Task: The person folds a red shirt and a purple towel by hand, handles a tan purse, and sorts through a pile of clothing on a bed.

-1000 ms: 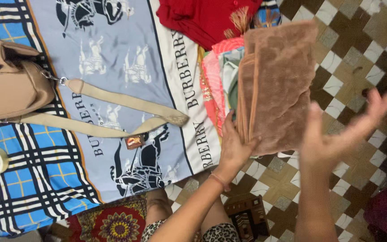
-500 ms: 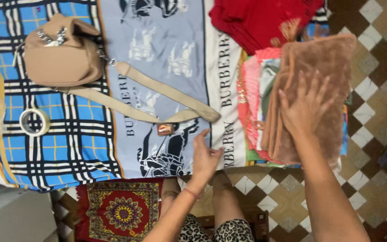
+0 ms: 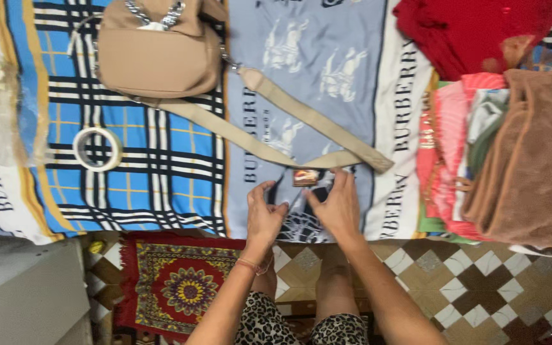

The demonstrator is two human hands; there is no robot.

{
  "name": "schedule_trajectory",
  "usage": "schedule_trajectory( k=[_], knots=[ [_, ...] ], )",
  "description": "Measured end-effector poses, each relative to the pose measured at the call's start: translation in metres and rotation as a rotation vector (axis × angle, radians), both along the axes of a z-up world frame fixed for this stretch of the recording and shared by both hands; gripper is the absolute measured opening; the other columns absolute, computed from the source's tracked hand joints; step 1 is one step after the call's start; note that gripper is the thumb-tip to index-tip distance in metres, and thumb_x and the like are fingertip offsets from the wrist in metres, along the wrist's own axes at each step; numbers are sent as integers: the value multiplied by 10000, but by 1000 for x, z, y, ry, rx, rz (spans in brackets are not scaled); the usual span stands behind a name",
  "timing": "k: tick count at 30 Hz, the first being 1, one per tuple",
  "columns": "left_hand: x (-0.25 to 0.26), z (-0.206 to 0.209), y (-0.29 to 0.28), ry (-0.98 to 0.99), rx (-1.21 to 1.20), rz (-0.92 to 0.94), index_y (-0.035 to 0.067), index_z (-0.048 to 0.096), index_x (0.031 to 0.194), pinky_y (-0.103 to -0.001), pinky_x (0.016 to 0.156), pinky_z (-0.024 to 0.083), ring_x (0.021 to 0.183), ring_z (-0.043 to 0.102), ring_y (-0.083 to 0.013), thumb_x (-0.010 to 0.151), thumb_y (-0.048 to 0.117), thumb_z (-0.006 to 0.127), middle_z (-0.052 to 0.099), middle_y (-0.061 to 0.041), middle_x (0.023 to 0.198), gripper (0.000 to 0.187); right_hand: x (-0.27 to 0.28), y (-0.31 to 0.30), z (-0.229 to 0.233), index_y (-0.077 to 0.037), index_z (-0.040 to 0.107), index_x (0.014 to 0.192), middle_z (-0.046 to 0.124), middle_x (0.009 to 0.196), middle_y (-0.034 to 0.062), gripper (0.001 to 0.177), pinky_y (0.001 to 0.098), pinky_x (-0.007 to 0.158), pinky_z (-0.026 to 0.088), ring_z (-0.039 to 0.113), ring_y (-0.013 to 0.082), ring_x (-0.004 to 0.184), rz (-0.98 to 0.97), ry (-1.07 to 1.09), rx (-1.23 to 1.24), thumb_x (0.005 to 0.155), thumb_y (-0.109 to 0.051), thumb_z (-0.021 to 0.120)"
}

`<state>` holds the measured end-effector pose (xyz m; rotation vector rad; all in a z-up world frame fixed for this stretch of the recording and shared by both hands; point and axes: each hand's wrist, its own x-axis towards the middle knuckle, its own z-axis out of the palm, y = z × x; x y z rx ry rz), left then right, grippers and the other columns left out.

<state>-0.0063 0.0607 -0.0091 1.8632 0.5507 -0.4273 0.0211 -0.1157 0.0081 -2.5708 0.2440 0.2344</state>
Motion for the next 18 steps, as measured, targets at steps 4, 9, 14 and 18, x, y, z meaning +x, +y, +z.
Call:
schedule_trajectory(
  k=[4,9,14,18],
  knots=[
    [-2,-3,48,127,147,-144,109,547,1325,-347,756,553,755,702,-208,795,107,827,572,-118,1275,599,-4,53,-27,88,369,1373,508,1203,309,1139,504,932,466,530,482,1132,-210,114,-36,585,-498,946],
    [2,-12,85,-128,-183,33,57,505,1352,-290,792,587,865,737,-159,828,40,756,634,-135,1336,582,-5,59,-62,38,452,1393,521,1309,277,931,508,978,479,562,464,1165,-352,148,-82,718,-425,894],
    [0,-11,112,-138,-368,188,44,552,1360,-294,788,593,889,716,-153,914,118,710,700,-134,1233,479,-3,94,-36,13,533,1349,630,1251,211,792,449,914,546,660,367,1069,-181,-5,42,767,-372,907],
    [-11,5,137,-38,-697,214,56,598,1391,-307,786,603,937,703,-148,1014,307,599,717,-126,1161,453,-33,156,36,15,477,1441,623,1318,212,808,341,772,610,715,318,976,198,-334,183,774,-230,863]
  ],
)
